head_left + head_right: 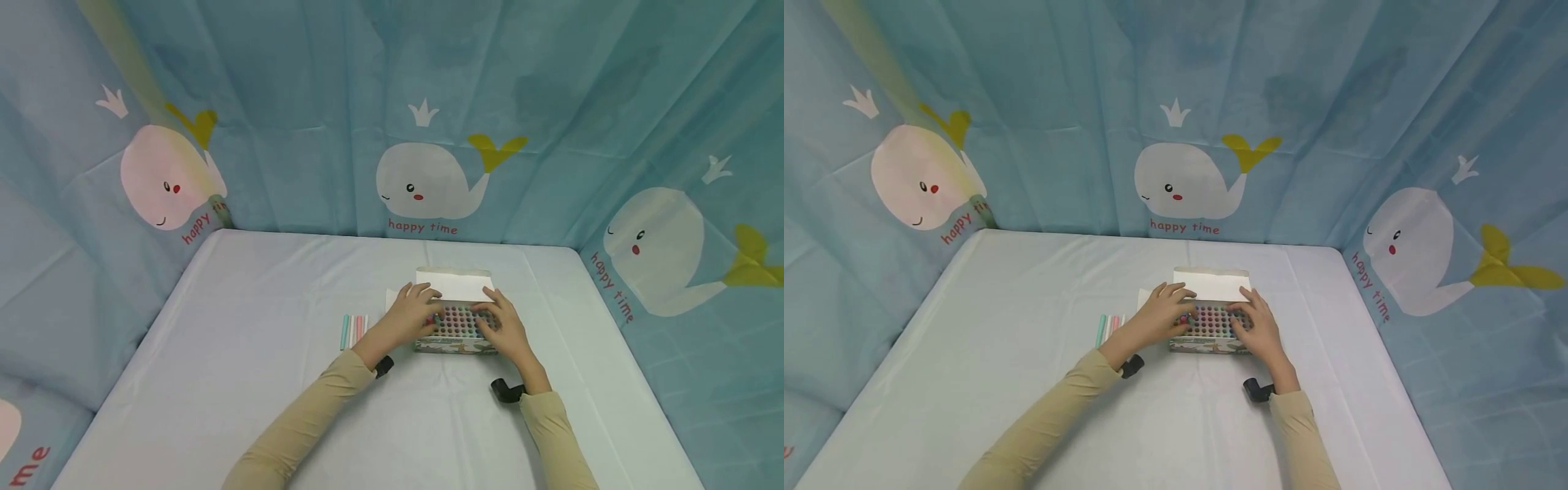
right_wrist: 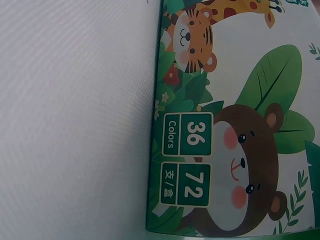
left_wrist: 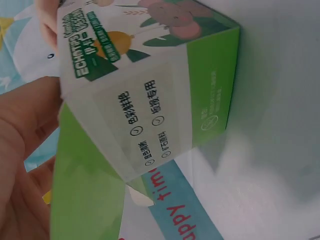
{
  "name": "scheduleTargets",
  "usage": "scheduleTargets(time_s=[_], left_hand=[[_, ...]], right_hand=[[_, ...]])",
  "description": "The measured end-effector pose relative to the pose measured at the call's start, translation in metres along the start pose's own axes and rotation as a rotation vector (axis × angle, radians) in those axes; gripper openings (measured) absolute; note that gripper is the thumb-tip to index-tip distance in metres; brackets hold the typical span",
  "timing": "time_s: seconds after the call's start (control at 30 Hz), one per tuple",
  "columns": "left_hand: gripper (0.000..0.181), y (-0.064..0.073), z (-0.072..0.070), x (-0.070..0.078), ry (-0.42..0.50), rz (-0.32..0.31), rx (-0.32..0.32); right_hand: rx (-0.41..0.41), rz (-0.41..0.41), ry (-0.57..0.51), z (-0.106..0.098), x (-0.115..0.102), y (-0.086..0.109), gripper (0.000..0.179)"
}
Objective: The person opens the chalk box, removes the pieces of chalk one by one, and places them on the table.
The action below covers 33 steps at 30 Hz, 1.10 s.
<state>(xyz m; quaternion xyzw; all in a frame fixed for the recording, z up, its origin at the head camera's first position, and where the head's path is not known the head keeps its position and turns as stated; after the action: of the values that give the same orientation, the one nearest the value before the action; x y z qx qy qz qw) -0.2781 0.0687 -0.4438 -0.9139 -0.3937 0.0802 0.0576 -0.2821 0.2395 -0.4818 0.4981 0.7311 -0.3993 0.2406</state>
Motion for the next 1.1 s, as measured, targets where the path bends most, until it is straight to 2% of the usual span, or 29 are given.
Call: scheduleTargets(time_s=[0.27, 0.47, 0.7, 1.1], left_hand=[[0.014, -0.004, 0.001, 0.002, -0.085, 0.000, -0.002], [0.014, -0.006, -0.003, 0.003, -0.114, 0.003, -0.006], [0.011, -0.006, -0.007, 0.001, -0.076, -0.020, 0.006], [0.007, -0.003, -0.012, 0.000, -0.031, -0.035, 0.018]], right_hand=[[0.007, -0.007, 0.011, 0.000, 0.002, 0.000, 0.016], [0.007, 0.009, 0.011, 0.000, 0.003, 0.000, 0.015], [0.013, -0.010, 0.004, -0.002, 0.000, 0.000, 0.016], [0.006, 0.004, -0.012, 0.000, 0.003, 0.000, 0.016]])
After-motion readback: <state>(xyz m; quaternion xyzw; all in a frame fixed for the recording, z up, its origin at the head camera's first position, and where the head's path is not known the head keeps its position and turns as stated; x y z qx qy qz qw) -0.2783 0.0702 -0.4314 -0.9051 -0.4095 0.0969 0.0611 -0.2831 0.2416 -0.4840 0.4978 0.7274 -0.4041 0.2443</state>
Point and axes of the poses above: each hand's wrist, its own y-axis away from the middle knuckle, its own z-axis out of the palm, x = y × z, the point moved 9 cm from there along -y, towards the middle knuckle, and after that the axes turned 15 degrees about -y, right-handed, at the moved point
